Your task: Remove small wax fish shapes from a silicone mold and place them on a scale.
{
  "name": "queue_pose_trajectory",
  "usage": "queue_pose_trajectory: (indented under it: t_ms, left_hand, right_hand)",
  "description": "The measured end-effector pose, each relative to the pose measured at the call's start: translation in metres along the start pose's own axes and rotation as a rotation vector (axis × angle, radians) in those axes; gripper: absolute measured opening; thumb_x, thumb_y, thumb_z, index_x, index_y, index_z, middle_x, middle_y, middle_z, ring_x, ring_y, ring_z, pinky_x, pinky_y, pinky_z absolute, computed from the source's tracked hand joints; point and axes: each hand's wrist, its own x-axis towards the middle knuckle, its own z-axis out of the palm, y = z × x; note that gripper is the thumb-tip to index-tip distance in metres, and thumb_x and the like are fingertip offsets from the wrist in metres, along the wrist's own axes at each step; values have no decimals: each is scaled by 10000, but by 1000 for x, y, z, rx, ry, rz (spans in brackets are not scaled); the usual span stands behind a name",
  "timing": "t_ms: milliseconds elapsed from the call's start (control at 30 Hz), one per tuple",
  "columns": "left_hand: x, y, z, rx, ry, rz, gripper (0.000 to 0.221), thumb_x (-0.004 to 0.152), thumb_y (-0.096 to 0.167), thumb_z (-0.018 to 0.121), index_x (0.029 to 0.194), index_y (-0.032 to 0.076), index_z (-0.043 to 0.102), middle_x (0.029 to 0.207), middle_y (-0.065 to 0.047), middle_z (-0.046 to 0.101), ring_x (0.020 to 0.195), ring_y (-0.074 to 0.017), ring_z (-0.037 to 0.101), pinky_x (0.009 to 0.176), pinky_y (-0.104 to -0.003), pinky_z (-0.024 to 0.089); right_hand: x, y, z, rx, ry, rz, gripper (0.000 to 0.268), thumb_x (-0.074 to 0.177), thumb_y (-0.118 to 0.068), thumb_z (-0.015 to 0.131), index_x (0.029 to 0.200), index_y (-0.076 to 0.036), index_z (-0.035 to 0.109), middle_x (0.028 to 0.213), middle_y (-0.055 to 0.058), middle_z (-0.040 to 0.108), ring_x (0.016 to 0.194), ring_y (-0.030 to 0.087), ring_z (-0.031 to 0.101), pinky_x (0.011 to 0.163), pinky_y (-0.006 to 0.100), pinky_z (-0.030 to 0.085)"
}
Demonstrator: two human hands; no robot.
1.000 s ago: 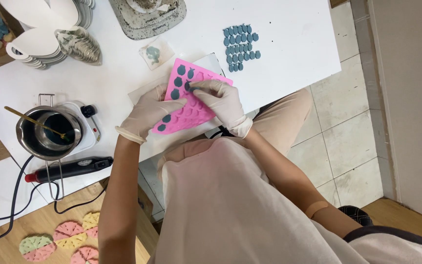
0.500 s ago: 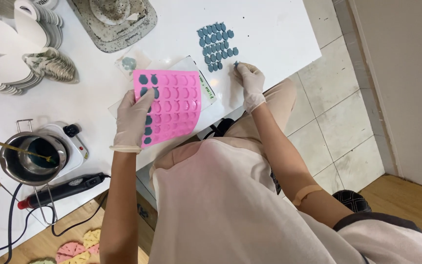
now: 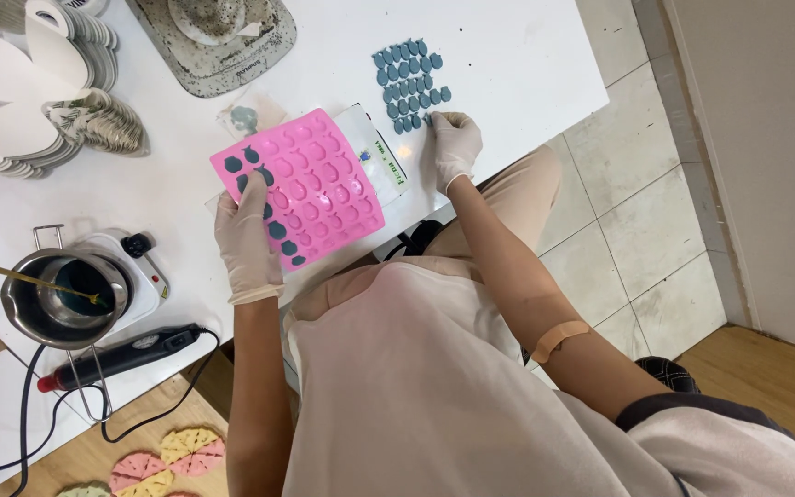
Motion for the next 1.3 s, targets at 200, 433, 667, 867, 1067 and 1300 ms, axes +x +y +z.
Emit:
queue_pose_trajectory:
  t_ms: [200,433,667,867,1067,1300]
  left_hand:
    - [4,-3,-7,49,-13,-32,144,984,143,702,1105,69,677,991,0,707,828,-61,660,718,-231,560]
    - [3,-3,-6,43,-21,-43,159,981,135,698,1122,67,678,984,3,714,814,-57,665,697,-224,562]
    - [3,-4,-6,51,-17,-49,137,983,125,696,1110,79,681,962,16,706,783,-44,649,660,-221,549]
    - [2,-2,-5,64,-14,-55,112,983,130,695,1085,88,682,949,20,708,777,-45,650,650,-223,548]
    - [1,-2,-3,84,1,-55,98,982,129,700,1071,92,686,942,25,701,776,-37,642,646,-215,538]
    - [-1,0,-2,84,-17,-42,107,976,128,699,1073,87,682,940,20,703,768,-41,639,646,-219,543]
  right_hand:
    - [-3,-4,-5,-14,-37,-8,219,848,-185,771,945,11,776,849,48,774,735,90,659,714,249,554]
    - [-3,-6,-6,-22,-79,39,222,874,-197,769,932,17,786,845,60,759,727,104,632,707,266,545]
    - [-11,-9,-8,-113,-111,-6,207,850,-192,774,938,-5,794,856,71,780,736,110,672,729,261,560]
    - [-9,-7,-5,-132,-128,-70,201,826,-177,786,936,-9,783,848,71,776,727,110,666,719,268,556]
    - [-13,-12,-5,-164,-100,-41,215,830,-196,791,921,-3,778,832,75,769,720,114,658,707,268,553]
    - [-18,-21,-3,-116,-59,44,231,822,-213,803,889,3,757,820,69,754,708,117,640,686,276,544]
